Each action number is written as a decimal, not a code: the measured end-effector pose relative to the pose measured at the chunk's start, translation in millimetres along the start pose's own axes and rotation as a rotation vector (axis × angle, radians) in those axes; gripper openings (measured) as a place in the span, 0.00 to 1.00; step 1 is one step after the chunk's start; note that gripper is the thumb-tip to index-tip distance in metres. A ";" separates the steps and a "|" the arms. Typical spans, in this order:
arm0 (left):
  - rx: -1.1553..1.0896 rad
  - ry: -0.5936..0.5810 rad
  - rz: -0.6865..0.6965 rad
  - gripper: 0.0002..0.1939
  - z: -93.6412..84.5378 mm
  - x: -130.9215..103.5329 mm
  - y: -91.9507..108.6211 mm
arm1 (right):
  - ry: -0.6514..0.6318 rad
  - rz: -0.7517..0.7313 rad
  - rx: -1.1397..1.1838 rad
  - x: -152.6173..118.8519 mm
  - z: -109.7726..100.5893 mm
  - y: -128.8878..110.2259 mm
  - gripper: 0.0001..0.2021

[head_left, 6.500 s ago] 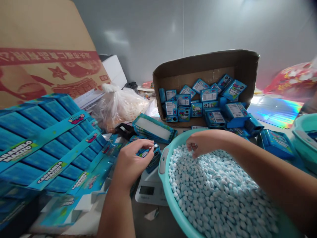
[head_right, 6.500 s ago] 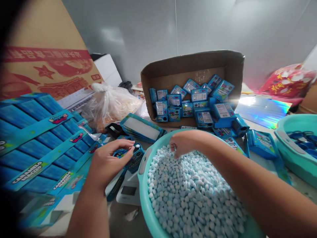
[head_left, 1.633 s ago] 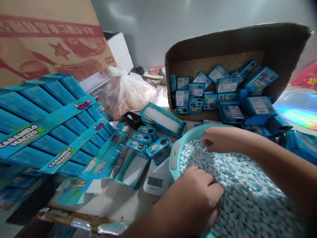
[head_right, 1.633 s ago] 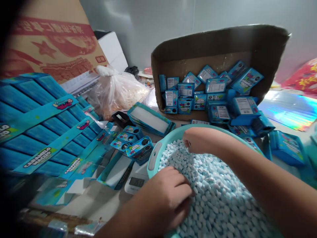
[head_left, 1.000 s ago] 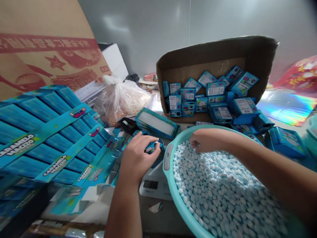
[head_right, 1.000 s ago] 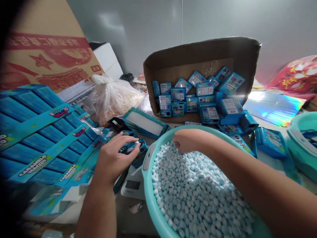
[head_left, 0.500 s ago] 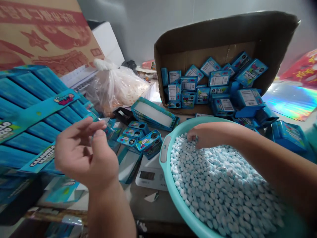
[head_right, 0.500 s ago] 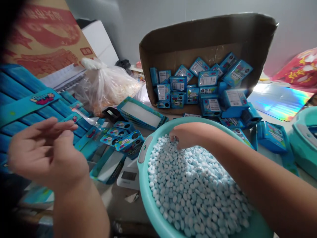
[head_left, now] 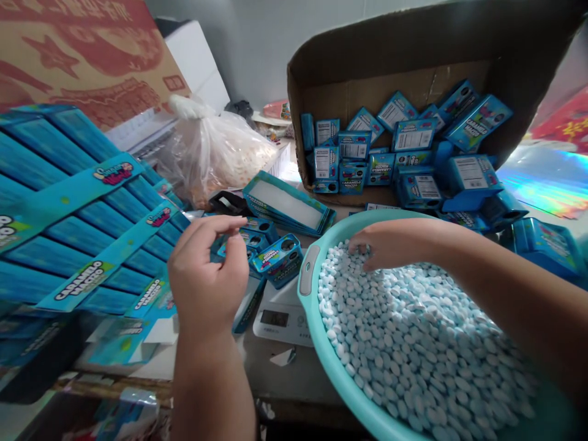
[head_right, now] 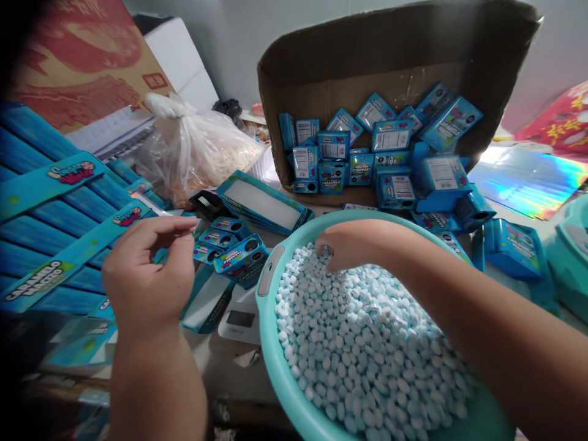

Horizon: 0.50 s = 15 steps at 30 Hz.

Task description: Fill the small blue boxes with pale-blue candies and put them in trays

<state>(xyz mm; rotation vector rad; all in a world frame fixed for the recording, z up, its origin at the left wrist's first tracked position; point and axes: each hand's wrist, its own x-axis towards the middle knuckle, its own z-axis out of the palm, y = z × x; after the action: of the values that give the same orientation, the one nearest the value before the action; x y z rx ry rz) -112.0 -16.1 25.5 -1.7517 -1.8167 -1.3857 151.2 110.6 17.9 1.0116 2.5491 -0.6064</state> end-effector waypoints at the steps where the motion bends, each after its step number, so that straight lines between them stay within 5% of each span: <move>1: 0.003 -0.012 0.014 0.09 1.2 0.0 1.4 | 0.002 -0.002 0.001 0.1 0.2 -0.1 0.23; 10: -0.005 -0.059 0.097 0.09 3.7 0.7 1.5 | -0.002 -0.002 -0.005 0.3 0.0 -2.4 0.23; 12: -0.075 -0.164 0.169 0.09 3.1 -0.3 5.7 | -0.014 0.003 -0.003 -0.2 -0.4 -4.0 0.24; 15: -0.257 -0.501 0.269 0.09 3.8 -7.9 23.2 | -0.037 0.002 -0.001 -1.6 -1.7 -9.2 0.26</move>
<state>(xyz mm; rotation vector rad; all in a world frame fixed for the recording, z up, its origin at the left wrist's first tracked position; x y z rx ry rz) -88.1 -22.5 27.9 -2.5544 -1.5753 -1.1862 145.5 104.4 22.5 0.9934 2.5157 -0.6176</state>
